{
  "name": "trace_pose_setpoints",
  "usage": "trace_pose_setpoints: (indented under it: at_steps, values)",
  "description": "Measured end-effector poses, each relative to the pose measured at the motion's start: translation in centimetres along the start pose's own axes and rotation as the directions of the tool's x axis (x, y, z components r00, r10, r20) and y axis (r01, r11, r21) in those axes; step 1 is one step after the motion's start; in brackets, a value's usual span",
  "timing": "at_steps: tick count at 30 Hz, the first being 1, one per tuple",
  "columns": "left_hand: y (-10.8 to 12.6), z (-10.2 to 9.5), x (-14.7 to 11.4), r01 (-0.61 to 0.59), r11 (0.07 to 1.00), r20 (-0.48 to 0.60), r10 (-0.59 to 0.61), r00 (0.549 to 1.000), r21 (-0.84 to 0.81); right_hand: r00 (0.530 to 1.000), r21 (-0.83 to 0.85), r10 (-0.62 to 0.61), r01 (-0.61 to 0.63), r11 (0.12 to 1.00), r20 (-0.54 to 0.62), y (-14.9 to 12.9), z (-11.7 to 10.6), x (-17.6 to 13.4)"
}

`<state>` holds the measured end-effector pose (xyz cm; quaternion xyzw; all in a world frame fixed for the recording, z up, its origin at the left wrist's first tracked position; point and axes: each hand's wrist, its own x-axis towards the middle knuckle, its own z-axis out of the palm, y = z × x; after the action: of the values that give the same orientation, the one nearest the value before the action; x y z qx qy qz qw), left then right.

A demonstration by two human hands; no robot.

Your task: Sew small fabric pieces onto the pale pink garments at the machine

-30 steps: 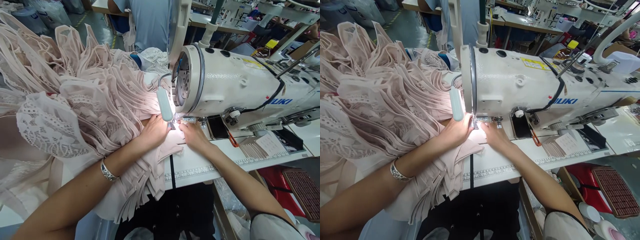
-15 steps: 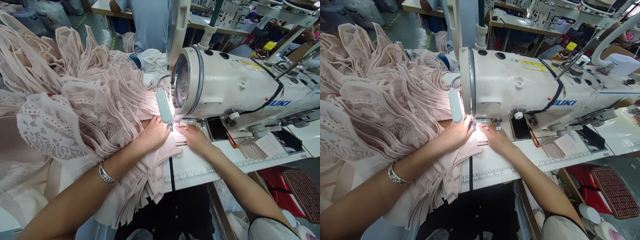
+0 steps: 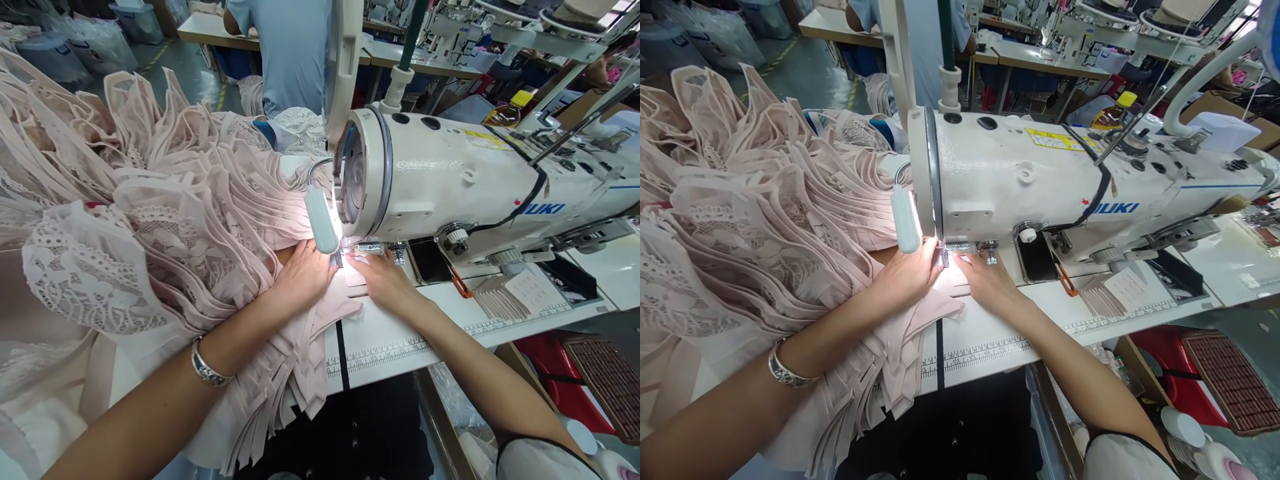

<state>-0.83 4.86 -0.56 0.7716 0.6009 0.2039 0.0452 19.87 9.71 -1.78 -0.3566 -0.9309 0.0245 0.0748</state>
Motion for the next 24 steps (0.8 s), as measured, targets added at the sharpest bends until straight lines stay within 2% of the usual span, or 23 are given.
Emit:
trace_pose_setpoints:
  at_steps: [8,16,24]
  values:
    - [0.1,-0.1,0.1,0.015,1.0,0.023,-0.015,1.0,0.01,0.996,0.006,0.059,-0.06,0.998,0.065,-0.4,-0.2,0.2]
    - [0.5,-0.6,0.2,0.071,0.996,0.09,-0.076,0.993,0.053,0.961,0.016,0.133,-0.141,0.99,0.243,-0.9,-1.2,0.5]
    - [0.7,-0.9,0.2,0.056,0.995,0.081,-0.063,0.995,0.079,0.96,0.03,0.144,-0.156,0.987,0.24,-0.8,-1.0,0.5]
